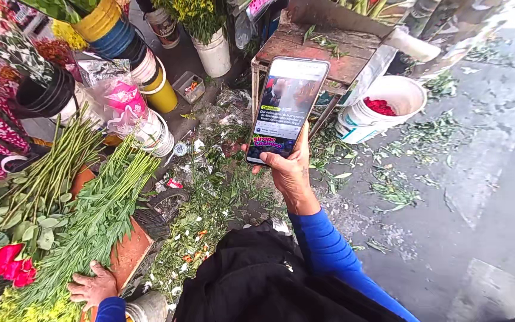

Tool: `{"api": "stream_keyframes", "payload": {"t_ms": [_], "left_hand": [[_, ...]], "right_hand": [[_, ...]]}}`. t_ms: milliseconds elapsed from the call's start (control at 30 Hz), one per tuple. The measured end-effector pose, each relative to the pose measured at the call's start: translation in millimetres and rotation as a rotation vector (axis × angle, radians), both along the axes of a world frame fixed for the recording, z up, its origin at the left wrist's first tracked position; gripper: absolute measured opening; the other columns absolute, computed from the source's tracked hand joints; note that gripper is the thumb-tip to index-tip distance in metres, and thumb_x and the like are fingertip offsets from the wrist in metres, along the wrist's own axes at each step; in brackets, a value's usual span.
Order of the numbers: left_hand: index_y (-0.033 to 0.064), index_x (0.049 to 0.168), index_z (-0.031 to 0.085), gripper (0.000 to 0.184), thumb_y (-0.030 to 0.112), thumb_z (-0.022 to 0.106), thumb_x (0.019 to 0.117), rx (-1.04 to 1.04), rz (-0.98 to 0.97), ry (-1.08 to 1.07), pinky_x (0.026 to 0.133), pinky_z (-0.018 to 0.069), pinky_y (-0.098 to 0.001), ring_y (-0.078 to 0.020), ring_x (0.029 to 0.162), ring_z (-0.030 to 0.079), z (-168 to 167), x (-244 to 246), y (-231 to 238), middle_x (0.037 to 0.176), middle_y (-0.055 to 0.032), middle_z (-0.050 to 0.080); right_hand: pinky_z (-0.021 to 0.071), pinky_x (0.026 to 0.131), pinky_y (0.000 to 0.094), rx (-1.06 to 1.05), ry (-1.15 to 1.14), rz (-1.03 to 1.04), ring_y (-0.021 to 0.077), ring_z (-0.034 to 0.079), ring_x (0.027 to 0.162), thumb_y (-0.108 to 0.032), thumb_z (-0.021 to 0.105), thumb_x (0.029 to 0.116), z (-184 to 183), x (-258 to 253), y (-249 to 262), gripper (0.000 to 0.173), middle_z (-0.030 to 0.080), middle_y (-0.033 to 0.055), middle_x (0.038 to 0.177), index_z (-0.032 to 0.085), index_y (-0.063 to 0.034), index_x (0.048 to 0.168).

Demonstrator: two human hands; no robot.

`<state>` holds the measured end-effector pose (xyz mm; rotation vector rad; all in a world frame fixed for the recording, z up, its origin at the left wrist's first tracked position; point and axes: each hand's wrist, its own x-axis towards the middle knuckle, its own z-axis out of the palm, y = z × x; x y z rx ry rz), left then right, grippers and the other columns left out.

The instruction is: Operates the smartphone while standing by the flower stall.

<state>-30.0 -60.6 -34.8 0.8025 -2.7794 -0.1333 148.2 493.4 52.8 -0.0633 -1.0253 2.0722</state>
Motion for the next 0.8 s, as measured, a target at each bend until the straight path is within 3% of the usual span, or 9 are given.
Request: {"api": "stream_keyframes", "payload": {"t_ms": [800], "left_hand": [[0.0169,0.162,0.029,0.085,0.073,0.024,0.099,0.024,-0.004,0.005,0.109,0.029,-0.0772,-0.0455,0.153,0.021,1.0,1.0,0.4,0.167,-0.021,0.02]], "right_hand": [[0.0649,0.056,0.0394,0.05,-0.043,0.029,0.0319,0.074,0.092,0.008,0.068,0.0808,2.7,-2.9,-6.4,0.08,0.067,0.0156,0.12,0.031,-0.0197,0.146]]}}
